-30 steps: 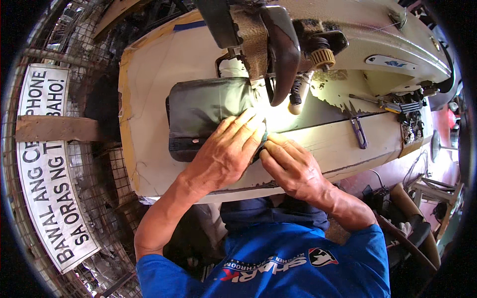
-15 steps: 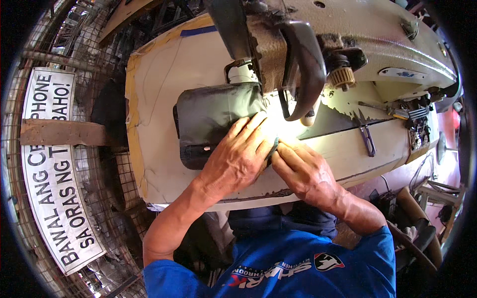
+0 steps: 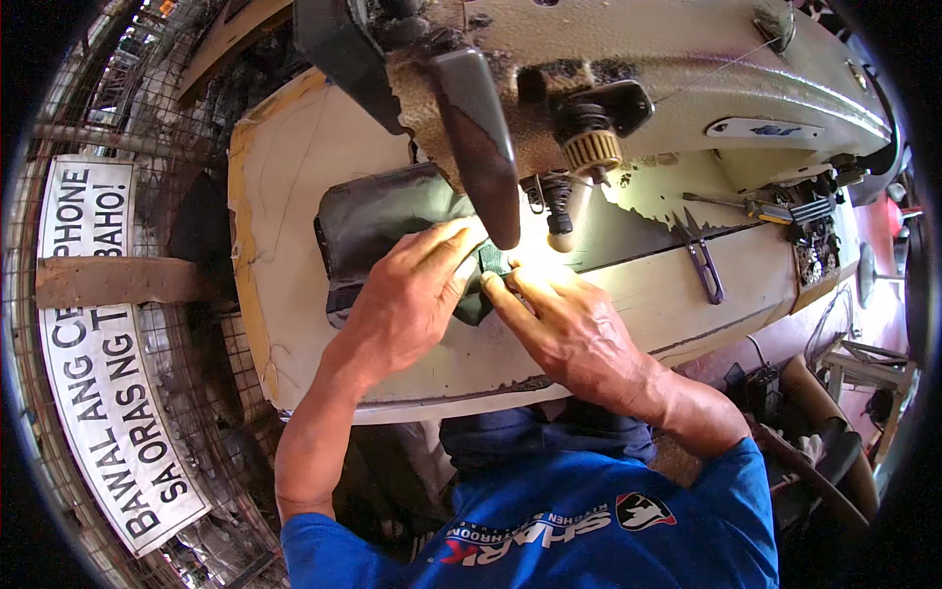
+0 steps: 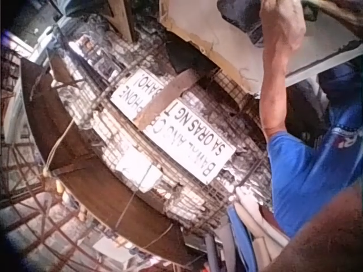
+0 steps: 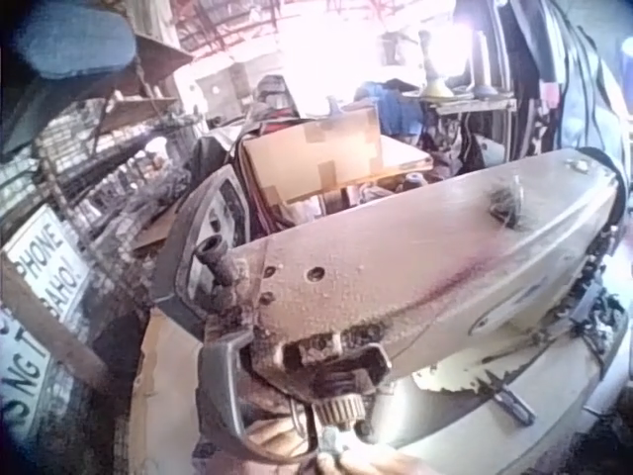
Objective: Sewing components of a fabric or leather bag using an industrial sewing machine.
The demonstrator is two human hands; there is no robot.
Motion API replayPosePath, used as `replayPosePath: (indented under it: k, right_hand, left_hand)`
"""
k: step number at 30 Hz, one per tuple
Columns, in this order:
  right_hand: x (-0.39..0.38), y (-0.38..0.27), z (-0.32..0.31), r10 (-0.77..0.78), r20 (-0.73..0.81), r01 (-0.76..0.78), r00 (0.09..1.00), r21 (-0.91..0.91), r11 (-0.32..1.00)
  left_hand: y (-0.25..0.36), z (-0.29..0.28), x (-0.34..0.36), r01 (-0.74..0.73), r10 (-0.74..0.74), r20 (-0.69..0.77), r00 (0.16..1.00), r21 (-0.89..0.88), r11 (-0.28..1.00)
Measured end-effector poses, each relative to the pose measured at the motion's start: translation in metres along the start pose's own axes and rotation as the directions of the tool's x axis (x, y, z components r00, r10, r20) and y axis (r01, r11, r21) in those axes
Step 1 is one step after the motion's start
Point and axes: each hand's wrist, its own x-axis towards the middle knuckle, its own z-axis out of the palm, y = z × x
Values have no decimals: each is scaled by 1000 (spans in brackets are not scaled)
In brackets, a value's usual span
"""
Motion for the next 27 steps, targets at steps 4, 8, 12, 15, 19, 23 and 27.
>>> replayPosePath:
  k: [4,8,12,15,19,23,27]
  right_hand:
    - [5,-8,-9,98,136,-96,986,-24,995]
    - [-17,-5,7,-12,-43,7,999,-108,994]
    - [-23,-3,11,-4,-54,-1,999,-84,996]
    - [-24,0,12,-41,-82,32,996,-110,993]
    - [-25,3,12,-65,-118,57,991,-71,996]
    - [-26,6,12,-93,-113,85,989,-74,994]
    - [-25,5,13,-98,-98,87,990,-104,991]
  left_hand:
    - [-1,4,0,-84,85,0,996,71,994]
    - [3,5,6,-291,283,68,957,204,935]
    - [12,6,8,-299,287,85,954,298,906]
    - [11,12,6,-280,265,90,960,313,908]
    - [6,23,1,-279,292,12,956,341,898]
    - [2,33,-4,-265,293,-41,955,323,909]
    - [2,33,-9,-257,285,-56,957,294,921]
